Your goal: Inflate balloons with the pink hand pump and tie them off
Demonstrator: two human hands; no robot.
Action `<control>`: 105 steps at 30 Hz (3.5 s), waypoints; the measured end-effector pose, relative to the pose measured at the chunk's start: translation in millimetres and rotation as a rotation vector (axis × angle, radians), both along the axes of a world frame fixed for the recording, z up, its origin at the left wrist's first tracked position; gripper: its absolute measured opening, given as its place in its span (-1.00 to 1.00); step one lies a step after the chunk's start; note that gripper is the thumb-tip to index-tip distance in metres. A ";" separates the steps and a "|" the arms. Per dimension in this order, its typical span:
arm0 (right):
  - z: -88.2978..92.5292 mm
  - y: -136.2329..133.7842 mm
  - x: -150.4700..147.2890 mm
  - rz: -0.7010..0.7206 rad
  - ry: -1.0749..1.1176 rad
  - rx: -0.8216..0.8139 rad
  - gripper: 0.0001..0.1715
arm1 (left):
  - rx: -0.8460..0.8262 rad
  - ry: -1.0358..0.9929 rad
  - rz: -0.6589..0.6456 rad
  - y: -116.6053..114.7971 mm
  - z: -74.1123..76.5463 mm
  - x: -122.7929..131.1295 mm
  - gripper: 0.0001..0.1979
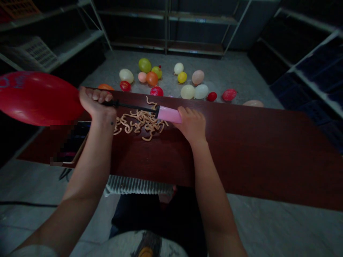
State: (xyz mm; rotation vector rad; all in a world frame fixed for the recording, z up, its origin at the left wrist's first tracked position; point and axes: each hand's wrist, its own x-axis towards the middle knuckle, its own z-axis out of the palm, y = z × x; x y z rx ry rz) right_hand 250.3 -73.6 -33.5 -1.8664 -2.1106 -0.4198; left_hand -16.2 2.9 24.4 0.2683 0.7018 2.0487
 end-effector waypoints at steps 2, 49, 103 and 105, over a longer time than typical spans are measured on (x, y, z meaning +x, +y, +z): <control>1.0 -0.4 1.7 -0.010 0.001 -0.008 -0.65 | 0.035 -0.028 -0.009 -1.7 0.6 0.3 -0.55; -5.1 5.0 -4.0 0.017 -0.014 0.041 -0.57 | 0.033 -0.049 -0.026 -0.1 0.7 2.6 -0.53; -3.5 2.5 -6.1 -0.043 0.021 -0.006 -0.63 | -0.031 -0.023 -0.038 -2.3 2.2 3.3 -0.54; -3.1 1.3 -4.8 -0.045 0.021 -0.010 -0.65 | -0.051 -0.053 -0.103 -4.8 3.6 4.1 -0.50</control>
